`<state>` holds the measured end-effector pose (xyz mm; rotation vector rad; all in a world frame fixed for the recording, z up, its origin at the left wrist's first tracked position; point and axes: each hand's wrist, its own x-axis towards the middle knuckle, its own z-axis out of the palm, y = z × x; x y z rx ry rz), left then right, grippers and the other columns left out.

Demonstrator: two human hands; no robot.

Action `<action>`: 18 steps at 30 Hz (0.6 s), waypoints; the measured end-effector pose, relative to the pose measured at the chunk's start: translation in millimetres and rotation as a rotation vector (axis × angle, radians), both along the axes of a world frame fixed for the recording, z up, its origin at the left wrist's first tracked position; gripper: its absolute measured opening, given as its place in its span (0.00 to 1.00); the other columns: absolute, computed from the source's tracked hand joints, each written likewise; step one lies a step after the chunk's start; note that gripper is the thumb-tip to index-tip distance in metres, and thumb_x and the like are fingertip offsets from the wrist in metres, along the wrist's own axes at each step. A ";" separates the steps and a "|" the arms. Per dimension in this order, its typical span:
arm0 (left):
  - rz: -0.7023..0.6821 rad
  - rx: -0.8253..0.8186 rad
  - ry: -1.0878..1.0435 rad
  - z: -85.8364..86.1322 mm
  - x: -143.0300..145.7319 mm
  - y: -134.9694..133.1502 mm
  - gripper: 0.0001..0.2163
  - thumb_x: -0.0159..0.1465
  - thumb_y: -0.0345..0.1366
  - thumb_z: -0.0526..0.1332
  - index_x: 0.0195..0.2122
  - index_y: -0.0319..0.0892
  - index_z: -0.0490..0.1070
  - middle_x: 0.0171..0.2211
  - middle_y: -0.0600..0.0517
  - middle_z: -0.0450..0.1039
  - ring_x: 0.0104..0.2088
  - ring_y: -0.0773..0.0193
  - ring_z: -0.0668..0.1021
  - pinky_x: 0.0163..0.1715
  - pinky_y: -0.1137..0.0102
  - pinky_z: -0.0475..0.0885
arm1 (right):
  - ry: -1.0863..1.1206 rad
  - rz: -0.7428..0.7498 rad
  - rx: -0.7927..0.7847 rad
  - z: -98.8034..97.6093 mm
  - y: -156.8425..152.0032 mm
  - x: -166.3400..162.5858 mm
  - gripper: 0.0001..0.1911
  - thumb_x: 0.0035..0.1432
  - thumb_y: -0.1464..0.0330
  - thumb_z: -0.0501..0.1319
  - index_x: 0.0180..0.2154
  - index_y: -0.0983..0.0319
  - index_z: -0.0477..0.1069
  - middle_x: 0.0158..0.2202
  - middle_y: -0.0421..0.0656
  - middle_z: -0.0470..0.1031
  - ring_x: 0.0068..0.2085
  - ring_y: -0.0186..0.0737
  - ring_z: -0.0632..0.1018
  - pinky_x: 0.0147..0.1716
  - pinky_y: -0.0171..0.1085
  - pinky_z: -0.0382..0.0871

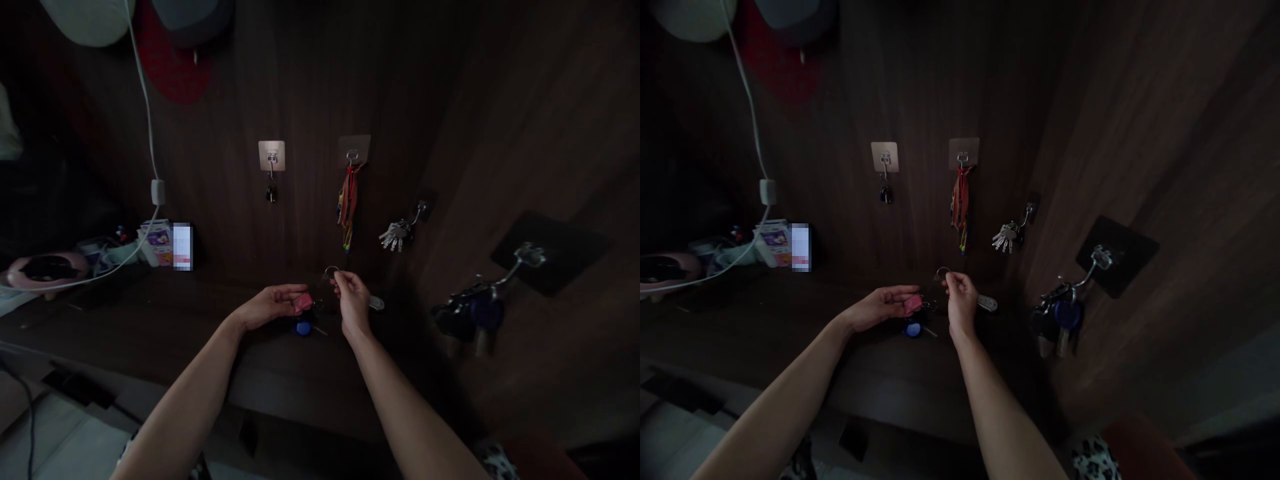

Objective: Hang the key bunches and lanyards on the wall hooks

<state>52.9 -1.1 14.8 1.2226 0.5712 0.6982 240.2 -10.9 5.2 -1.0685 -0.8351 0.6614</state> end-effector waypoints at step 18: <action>0.351 0.310 0.078 3.2 5.1 2.9 0.15 0.53 0.37 0.65 0.41 0.40 0.74 0.40 0.47 0.76 0.42 0.60 0.75 0.45 0.67 0.66 | -0.277 0.242 0.091 -2.5 -5.6 -15.1 0.13 0.51 0.57 0.59 0.29 0.61 0.71 0.24 0.40 0.74 0.29 0.38 0.74 0.29 0.35 0.65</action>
